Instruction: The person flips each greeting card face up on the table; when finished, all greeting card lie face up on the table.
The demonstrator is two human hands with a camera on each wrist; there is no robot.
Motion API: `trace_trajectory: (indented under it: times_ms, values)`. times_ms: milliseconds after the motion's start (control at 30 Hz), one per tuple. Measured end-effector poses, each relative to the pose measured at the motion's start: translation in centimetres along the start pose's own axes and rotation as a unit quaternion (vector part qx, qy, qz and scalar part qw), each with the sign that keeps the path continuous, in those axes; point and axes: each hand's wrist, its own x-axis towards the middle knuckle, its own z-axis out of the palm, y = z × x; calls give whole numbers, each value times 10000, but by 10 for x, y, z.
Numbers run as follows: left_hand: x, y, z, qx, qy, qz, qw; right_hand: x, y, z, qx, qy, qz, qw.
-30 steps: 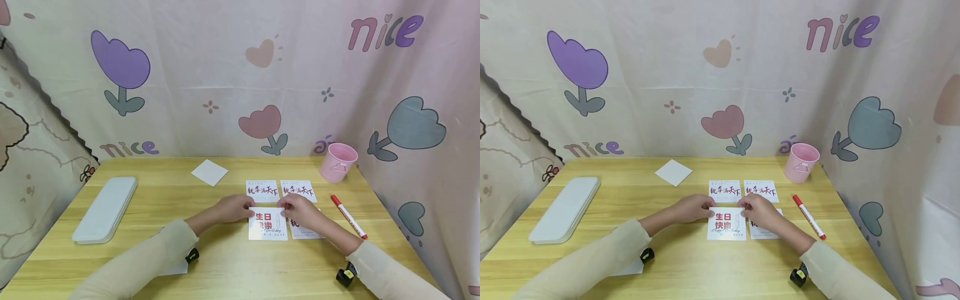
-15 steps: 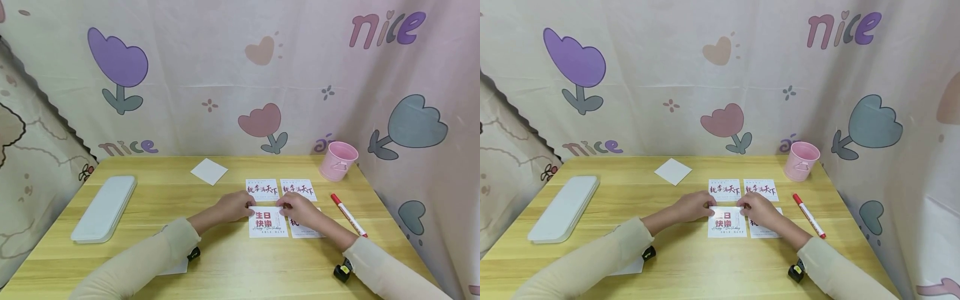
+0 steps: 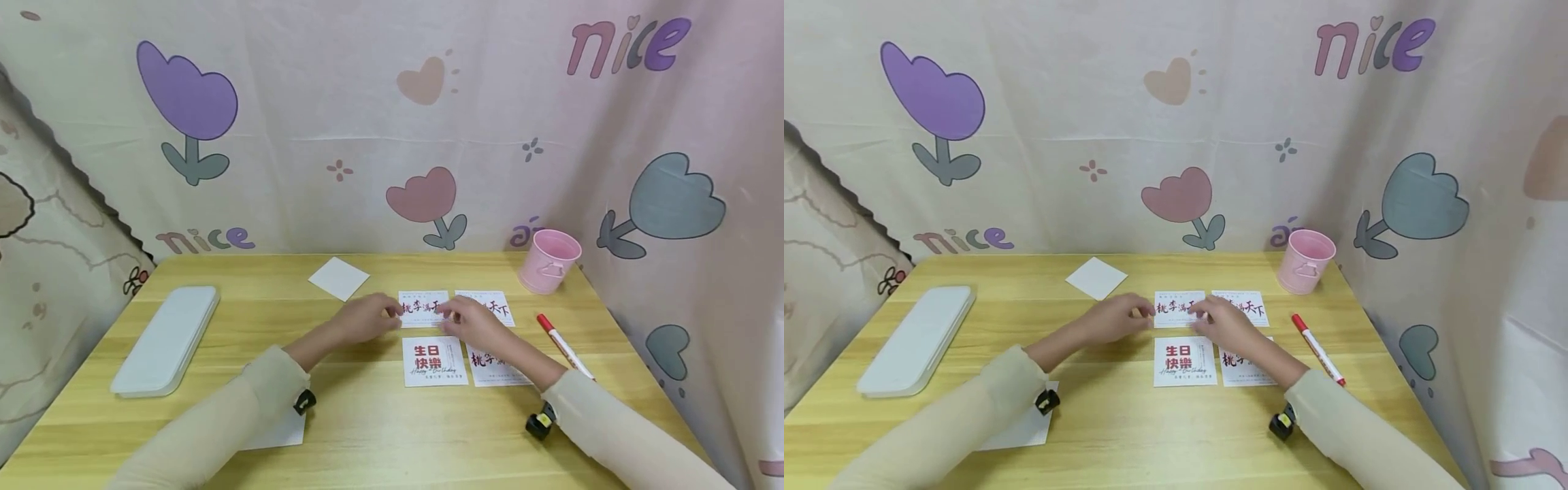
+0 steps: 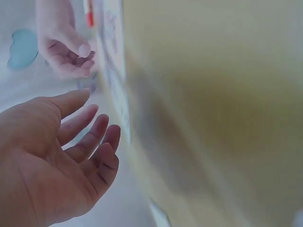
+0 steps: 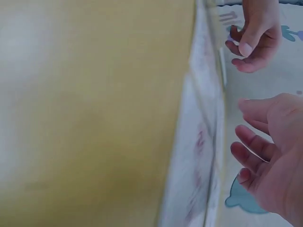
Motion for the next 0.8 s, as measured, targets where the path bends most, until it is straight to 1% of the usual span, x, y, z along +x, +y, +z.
trace_trajectory:
  times_ms: [67, 133, 200, 267, 367, 467, 533, 600, 667, 800]
  values:
    - [1, -7, -13, -48, 142, -180, 9997, 18, -6, 1, 356, 12, 47, 9994]
    - [3, -18, -25, -73, 286, -305, 9991, 37, -13, 4, 683, 9, 102, 9976]
    - [6, -37, -36, -89, 441, -366, 9983, 59, -21, 9, 931, -27, 123, 9956]
    - [9, -60, -46, -161, 570, -436, 9973, 80, -29, 15, 1074, -98, 109, 9941]
    - [10, -94, -57, -428, 743, -638, 9943, 112, -38, 28, 1038, -200, 63, 9944]
    - [9, -117, -64, -742, 856, -946, 9891, 136, -43, 40, 1042, -273, 150, 9941]
    - [9, -129, -65, -914, 897, -1072, 9860, 149, -45, 47, 1046, -285, 297, 9937]
    - [10, -137, -66, -952, 929, -1124, 9847, 159, -46, 54, 1041, -293, 466, 9930]
    - [12, -143, -67, -945, 976, -1153, 9840, 167, -46, 61, 946, -277, 621, 9932]
    - [14, -151, -70, -817, 1101, -1253, 9826, 175, -55, 70, 629, -267, 855, 9940]
